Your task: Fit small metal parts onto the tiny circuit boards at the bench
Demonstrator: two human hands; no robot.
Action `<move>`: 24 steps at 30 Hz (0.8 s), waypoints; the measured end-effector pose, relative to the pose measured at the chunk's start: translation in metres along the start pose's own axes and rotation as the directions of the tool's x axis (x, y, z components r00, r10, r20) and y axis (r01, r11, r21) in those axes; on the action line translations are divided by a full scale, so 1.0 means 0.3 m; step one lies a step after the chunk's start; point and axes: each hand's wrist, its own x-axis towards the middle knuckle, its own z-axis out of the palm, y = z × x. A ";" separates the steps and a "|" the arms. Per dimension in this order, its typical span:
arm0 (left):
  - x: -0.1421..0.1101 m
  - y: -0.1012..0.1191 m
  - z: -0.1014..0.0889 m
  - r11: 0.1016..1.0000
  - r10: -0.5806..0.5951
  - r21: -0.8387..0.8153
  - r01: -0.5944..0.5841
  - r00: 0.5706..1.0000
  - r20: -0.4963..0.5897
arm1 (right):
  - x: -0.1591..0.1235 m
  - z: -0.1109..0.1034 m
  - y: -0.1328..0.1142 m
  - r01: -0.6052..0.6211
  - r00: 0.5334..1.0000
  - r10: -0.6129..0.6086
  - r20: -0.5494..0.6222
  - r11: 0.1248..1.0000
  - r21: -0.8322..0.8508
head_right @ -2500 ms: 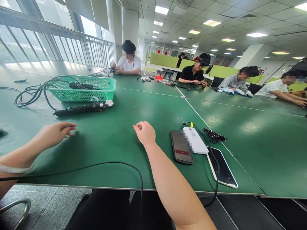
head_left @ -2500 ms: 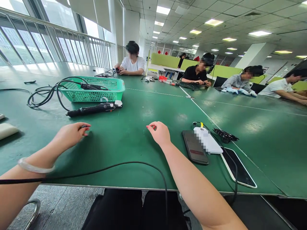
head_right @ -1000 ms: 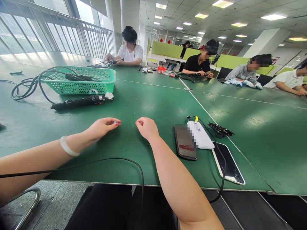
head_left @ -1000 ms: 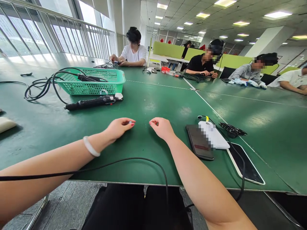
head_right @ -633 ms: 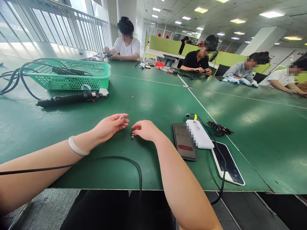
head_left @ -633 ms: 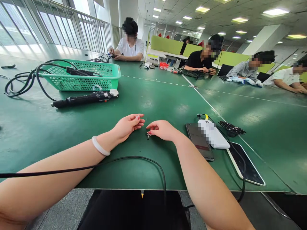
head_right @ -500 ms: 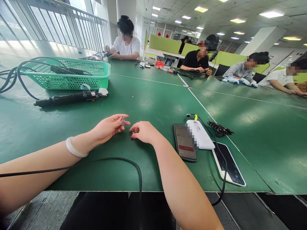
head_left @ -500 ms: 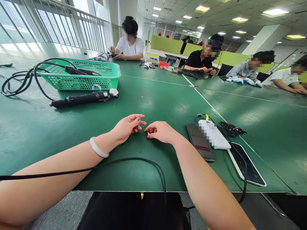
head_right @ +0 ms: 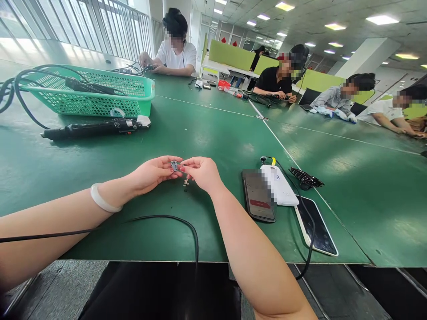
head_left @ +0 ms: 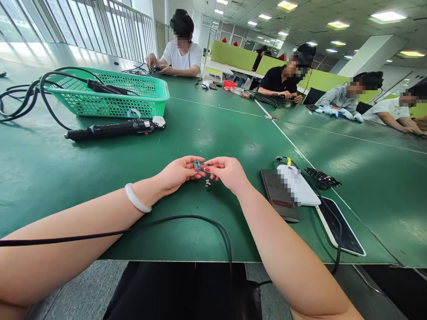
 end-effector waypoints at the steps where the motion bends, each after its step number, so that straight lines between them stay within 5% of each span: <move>1: 0.000 -0.001 0.000 1.000 -0.002 0.005 0.002 1.000 0.016 | 0.004 0.004 0.006 -0.004 1.000 0.004 -0.018 1.000 0.011; 18: 0.009 -0.006 -0.005 0.997 0.023 0.071 -0.029 0.996 0.082 | -0.006 0.038 -0.001 0.047 0.987 -0.084 -0.139 0.967 -0.251; 24: 0.010 -0.011 -0.001 0.969 0.081 0.228 -0.090 0.996 0.046 | -0.021 0.041 -0.018 0.190 0.948 -0.304 -0.094 0.779 -0.598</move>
